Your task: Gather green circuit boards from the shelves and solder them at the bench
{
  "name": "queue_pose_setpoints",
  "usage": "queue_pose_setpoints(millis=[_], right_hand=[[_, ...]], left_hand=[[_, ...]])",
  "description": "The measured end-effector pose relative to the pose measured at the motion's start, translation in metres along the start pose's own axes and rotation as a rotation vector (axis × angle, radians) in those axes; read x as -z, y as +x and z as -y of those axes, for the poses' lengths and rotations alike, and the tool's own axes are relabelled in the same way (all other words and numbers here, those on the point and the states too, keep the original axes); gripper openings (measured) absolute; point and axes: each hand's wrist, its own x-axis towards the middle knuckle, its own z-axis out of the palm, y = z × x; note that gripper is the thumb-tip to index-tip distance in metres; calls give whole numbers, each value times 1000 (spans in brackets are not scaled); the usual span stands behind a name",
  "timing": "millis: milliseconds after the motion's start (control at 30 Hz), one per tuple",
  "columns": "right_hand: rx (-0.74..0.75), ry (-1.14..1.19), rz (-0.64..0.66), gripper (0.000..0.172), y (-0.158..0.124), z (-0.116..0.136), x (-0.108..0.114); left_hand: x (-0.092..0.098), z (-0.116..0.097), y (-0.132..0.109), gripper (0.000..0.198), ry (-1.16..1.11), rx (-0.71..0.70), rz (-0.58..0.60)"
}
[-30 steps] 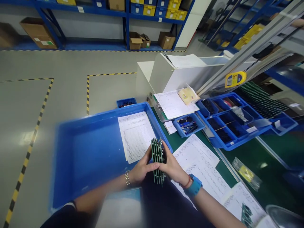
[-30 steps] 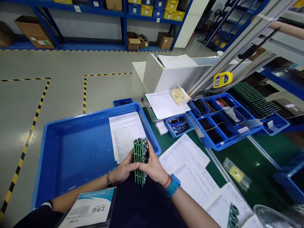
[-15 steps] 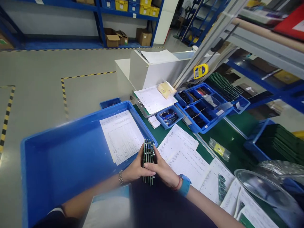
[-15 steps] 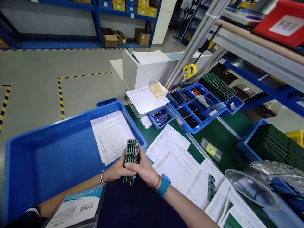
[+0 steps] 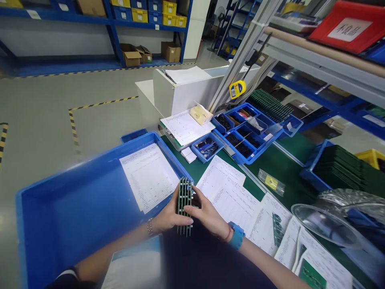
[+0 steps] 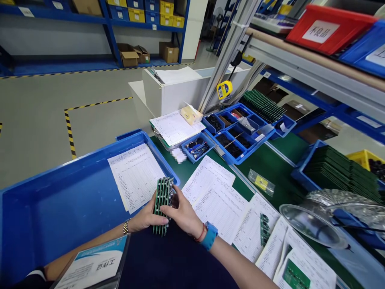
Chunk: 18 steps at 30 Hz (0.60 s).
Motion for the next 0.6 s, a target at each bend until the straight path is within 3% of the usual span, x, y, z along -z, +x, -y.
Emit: queue_pose_setpoints(millis=[200, 400, 600], right_hand=[[7, -27, 11, 71, 2, -5, 2], [-18, 71, 6, 74, 4, -3, 8], [-96, 207, -6, 70, 2, 9, 14]], left_hand=[[7, 8, 1, 86, -118, -22, -8], [21, 27, -7, 51, -493, 144, 6], [23, 29, -6, 53, -616, 162, 27]])
